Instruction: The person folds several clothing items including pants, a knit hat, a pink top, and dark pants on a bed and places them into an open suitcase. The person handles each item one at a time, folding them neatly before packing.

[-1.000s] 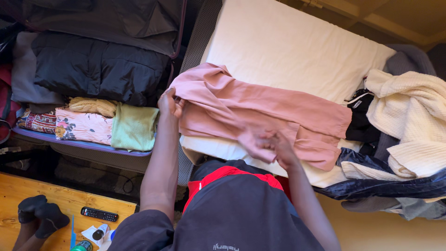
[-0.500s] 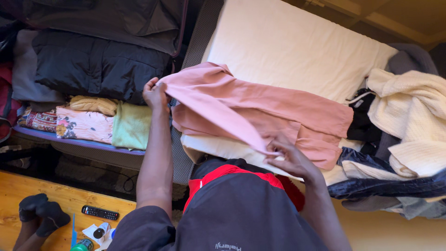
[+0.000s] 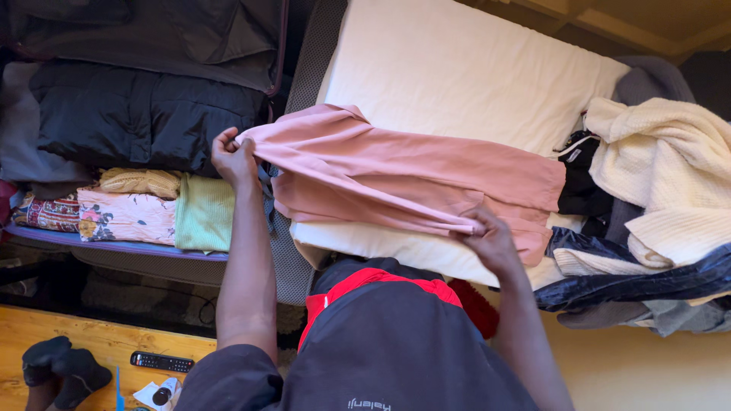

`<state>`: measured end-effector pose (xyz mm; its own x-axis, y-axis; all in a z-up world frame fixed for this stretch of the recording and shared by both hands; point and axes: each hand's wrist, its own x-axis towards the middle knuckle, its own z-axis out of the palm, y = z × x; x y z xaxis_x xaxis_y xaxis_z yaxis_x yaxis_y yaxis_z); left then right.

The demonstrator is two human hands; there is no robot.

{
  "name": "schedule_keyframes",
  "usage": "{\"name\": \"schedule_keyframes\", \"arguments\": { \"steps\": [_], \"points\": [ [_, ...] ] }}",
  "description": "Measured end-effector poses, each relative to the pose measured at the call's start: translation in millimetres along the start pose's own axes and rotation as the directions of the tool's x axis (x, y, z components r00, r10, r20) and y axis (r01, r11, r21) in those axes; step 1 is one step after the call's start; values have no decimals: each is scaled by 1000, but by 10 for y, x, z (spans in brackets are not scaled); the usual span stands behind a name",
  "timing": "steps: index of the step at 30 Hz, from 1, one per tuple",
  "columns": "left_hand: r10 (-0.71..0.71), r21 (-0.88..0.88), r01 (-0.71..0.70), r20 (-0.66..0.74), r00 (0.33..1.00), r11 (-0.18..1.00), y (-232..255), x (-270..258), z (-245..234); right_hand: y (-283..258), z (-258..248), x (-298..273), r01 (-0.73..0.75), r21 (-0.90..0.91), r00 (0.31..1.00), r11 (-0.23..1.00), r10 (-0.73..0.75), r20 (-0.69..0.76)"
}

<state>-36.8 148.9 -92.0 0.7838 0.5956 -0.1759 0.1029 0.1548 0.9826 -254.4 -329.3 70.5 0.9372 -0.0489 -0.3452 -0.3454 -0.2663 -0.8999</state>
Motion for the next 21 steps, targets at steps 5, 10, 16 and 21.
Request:
{"name": "schedule_keyframes", "arguments": {
  "steps": [5, 10, 16, 21],
  "points": [
    [68, -37, -66, 60, 996, 997, -147, 204, 309, 288, -139, 229, 29, 570, 989, 821, 59, -134],
    [86, -162, -69, 102, 991, 984, -133, 320, 776, 636, -152, 526, 117, 615, 936, 780, 121, -331],
    [300, 216, -427, 446, 843, 878, -145, -296, 1160, 1016, -393, 943, 126, 605, 882, 786, 191, -432],
    [372, 292, -808, 772, 515, 512, -79, -1275, 1159, 1254, -315, 1094, 29, 241, 864, 970, 97, -494]
  ]
}}
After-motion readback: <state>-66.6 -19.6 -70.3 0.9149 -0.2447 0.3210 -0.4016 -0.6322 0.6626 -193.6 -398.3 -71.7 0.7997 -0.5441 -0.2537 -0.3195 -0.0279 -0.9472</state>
